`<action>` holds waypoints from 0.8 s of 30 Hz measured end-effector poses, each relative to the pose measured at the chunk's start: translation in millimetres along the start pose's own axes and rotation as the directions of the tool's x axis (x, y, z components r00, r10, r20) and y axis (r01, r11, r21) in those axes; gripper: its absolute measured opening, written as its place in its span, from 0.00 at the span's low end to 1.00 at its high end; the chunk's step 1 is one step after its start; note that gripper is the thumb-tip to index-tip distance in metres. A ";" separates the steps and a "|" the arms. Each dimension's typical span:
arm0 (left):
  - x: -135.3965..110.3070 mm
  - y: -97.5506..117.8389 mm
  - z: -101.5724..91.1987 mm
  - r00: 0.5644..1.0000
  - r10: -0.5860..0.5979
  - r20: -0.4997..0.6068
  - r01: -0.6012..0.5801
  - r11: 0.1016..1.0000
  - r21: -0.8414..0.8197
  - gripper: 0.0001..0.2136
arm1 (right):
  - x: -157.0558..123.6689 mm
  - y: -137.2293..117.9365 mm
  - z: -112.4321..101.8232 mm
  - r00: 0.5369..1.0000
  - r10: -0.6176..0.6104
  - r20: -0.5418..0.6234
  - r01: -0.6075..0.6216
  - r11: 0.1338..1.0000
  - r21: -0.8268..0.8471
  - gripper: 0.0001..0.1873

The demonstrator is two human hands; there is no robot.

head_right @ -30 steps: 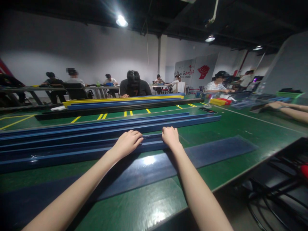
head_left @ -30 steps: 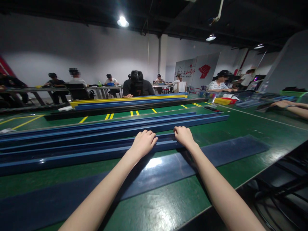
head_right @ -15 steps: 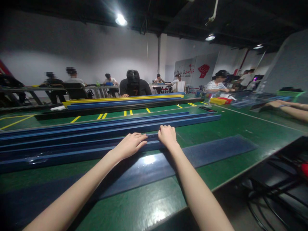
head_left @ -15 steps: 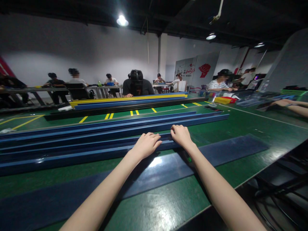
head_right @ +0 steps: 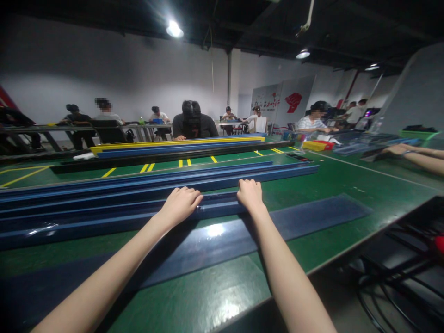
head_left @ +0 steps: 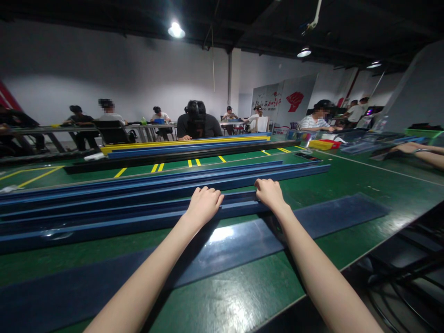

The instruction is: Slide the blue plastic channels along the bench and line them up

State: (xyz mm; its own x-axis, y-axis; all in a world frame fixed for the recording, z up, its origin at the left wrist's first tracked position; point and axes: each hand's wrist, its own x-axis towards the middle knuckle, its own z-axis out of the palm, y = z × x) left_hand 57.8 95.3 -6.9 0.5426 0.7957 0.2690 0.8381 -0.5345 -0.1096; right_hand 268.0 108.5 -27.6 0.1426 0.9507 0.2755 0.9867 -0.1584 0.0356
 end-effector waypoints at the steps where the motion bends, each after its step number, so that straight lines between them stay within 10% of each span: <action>1: 0.0 0.0 0.3 1.000 0.000 -0.003 0.000 1.000 0.005 0.17 | -0.1 -0.6 0.7 1.000 -0.005 0.010 0.005 1.000 -0.010 0.16; 24: -0.3 4.8 11.4 0.982 0.184 0.040 -0.177 0.974 -0.143 0.16 | -2.1 -16.4 0.6 0.997 -0.074 -0.002 0.074 0.997 0.022 0.16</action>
State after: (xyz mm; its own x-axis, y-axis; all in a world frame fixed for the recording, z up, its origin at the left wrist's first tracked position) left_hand 62.3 95.7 -18.4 0.6897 0.6942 0.2060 0.7120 -0.7020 -0.0180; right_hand 251.5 109.3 -29.3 0.0695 0.9592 0.2741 0.9960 -0.0820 0.0345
